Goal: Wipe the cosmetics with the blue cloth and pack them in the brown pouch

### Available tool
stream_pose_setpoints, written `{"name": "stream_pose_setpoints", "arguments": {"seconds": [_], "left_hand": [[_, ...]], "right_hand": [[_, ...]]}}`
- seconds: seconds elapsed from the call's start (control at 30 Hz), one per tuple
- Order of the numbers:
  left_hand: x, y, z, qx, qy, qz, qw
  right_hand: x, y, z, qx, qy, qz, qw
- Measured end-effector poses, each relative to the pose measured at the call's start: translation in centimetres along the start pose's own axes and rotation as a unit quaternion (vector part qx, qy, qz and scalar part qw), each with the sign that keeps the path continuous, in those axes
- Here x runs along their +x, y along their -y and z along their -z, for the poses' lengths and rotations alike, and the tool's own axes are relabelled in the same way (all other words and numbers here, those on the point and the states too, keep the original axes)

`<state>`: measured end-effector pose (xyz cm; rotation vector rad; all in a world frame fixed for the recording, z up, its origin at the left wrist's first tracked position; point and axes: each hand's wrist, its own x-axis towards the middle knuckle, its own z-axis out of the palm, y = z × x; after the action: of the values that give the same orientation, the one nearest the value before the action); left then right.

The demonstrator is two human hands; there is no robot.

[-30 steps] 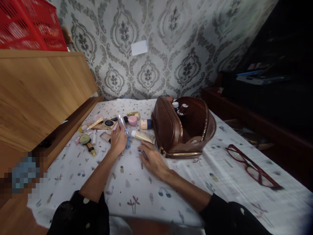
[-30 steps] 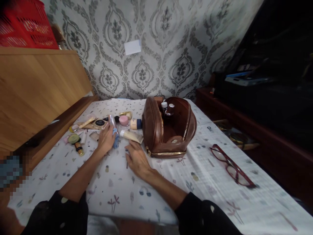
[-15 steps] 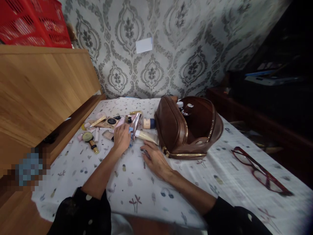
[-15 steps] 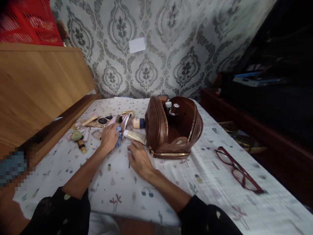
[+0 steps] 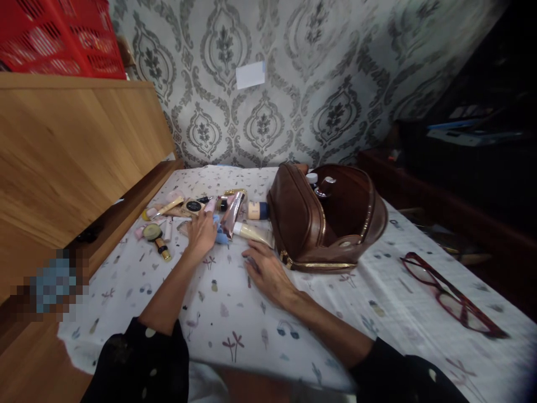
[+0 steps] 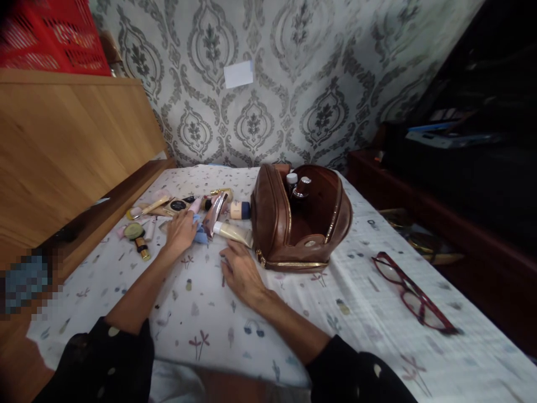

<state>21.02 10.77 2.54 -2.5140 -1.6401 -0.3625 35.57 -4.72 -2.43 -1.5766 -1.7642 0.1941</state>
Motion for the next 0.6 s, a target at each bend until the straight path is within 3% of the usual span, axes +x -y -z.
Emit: {"name": "stream_pose_setpoints", "arguments": {"seconds": [0.3, 0.43, 0.6], "left_hand": [[0.9, 1.0, -1.9, -0.158, -0.095, -0.064, 0.981], [2.2, 3.0, -1.9, -0.174, -0.120, -0.018, 0.977], [3.7, 7.2, -1.4, -0.185, -0.146, 0.073, 0.969]], "right_hand": [[0.0, 0.0, 0.0, -0.008, 0.010, 0.003, 1.000], [0.1, -0.1, -0.1, -0.004, 0.011, -0.001, 1.000], [0.0, -0.1, -0.1, 0.007, 0.011, -0.005, 1.000]]}}
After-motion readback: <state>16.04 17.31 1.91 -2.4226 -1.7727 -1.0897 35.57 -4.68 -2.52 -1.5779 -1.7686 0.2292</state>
